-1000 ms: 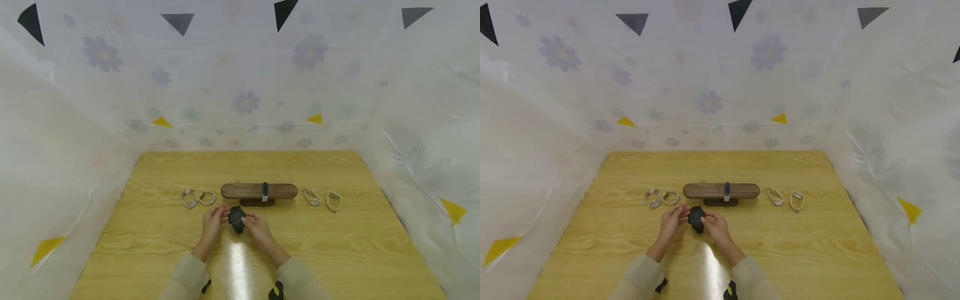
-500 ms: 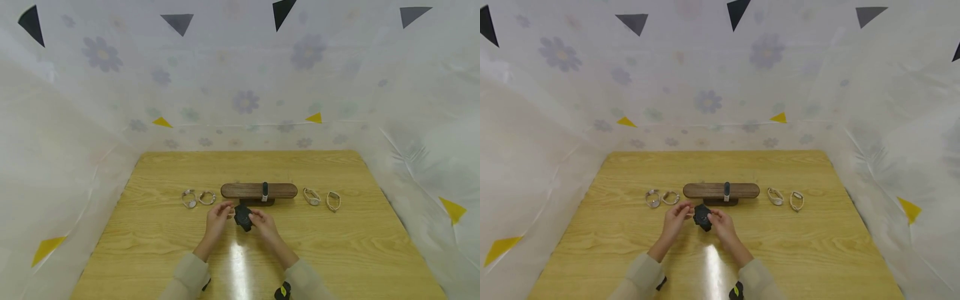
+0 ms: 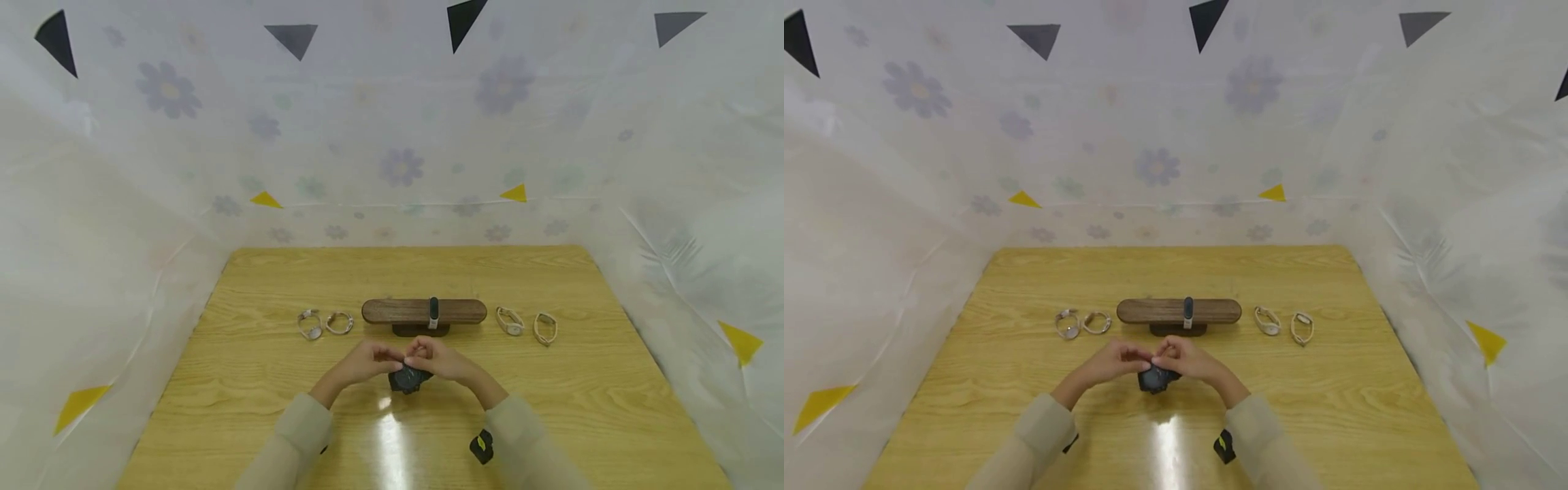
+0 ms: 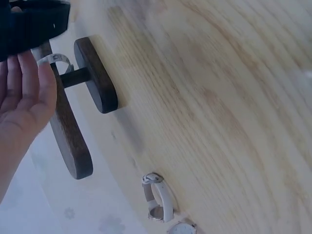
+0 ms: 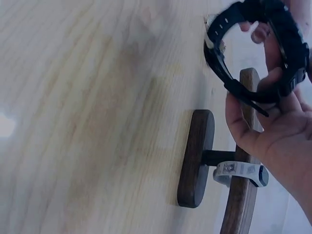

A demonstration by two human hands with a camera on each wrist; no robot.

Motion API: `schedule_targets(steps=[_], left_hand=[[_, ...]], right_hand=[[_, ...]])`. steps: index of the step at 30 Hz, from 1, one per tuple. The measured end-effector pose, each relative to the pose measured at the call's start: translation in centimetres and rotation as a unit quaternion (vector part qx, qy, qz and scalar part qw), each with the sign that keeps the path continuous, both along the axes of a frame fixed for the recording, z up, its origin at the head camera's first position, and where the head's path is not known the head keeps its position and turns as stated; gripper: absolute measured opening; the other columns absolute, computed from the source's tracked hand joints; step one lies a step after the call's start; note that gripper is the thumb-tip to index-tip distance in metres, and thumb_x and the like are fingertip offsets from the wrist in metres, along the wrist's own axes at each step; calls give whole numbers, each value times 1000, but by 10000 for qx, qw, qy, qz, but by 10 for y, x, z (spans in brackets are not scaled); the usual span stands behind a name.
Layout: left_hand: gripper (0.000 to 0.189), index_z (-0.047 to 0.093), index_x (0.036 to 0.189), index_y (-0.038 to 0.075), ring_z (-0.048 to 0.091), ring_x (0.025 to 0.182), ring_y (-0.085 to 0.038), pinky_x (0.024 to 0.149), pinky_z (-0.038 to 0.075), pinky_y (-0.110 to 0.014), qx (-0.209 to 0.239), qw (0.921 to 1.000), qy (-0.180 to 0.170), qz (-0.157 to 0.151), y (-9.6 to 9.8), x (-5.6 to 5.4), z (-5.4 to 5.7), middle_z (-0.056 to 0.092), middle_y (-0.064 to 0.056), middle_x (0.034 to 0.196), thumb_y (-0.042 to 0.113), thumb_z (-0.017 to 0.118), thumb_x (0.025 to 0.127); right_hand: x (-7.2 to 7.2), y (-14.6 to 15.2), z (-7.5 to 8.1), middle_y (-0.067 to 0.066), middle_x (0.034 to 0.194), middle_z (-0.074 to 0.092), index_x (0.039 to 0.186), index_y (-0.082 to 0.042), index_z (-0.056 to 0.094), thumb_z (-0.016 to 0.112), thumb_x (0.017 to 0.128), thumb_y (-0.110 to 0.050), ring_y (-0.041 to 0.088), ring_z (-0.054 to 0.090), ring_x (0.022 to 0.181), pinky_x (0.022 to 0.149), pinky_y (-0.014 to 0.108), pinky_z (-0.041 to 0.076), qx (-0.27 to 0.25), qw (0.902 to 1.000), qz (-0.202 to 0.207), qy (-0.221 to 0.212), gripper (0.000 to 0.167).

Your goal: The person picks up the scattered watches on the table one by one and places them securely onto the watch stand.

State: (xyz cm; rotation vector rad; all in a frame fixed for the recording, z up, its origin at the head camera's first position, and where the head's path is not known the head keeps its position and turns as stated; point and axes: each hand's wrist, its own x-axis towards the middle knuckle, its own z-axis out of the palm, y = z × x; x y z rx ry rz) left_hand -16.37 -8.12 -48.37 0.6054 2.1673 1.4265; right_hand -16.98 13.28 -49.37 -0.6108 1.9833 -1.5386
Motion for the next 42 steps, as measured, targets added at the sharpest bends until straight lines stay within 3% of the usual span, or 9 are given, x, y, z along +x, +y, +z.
schedule_targets(steps=[7,12,16,20,26,29,35,38,42], left_hand=[[29,61,111,-10,67,90,-20,79,57,-34,174,9912,-1302,189,5,1,-2,65,-23,108,9,61,88],[33,57,116,-13,67,88,-21,78,57,-35,327,9827,-1614,850,9,5,-8,64,-24,109,7,59,89],[33,55,114,-16,65,80,-17,79,56,-40,380,9765,-1438,1559,9,12,-10,64,-27,104,4,59,88],[29,55,110,-16,62,74,-14,79,55,-44,404,9651,-1209,2288,2,14,-14,63,-28,100,1,59,87],[32,52,114,-18,64,77,-15,81,56,-40,888,9307,-1286,3307,-15,7,-25,60,-31,106,2,57,89],[35,49,117,-18,62,76,-12,80,56,-35,1123,9099,-1324,3768,-24,3,-28,59,-32,109,3,56,90],[37,45,120,-18,60,76,-10,81,56,-31,1353,8737,-1547,4410,-34,-5,-27,57,-28,110,5,54,92],[38,44,122,-18,60,80,-15,86,54,-36,1335,8685,-1527,4523,-35,-10,-25,54,-28,113,6,52,93],[38,45,123,-17,61,85,-18,88,53,-37,1268,8661,-1373,4637,-34,-16,-21,52,-29,117,7,52,93]], right_hand=[[-7,2,3,6,84,67,106,8,55,56,93,-16,6,61,73,66,21,51,150,9996,233,-53,27],[-5,1,0,17,91,66,110,9,56,59,90,-13,6,58,77,68,20,50,217,9941,-804,689,29],[-2,5,0,19,97,65,107,4,59,64,86,-10,15,60,84,71,23,48,451,9698,-1958,1384,25],[-6,17,-14,17,102,65,105,1,62,72,79,-7,27,59,94,81,37,50,1078,9169,-2710,2724,29],[-18,42,-32,22,111,58,111,3,59,84,63,-8,41,52,103,87,56,45,2200,7662,-3112,5174,56],[-27,54,-37,24,116,54,118,-1,57,88,58,-12,44,50,106,83,60,46,2696,7318,-2948,5522,68],[-39,69,-37,25,124,51,125,-7,55,89,56,-16,45,46,113,82,62,44,3485,7179,-2252,5590,77],[-43,72,-34,24,126,51,126,-8,55,87,61,-16,43,47,111,80,60,45,3714,7192,-1976,5530,73],[-45,72,-31,24,128,50,129,-8,52,81,69,-13,42,49,111,82,59,47,3979,7345,-1807,5192,66]])
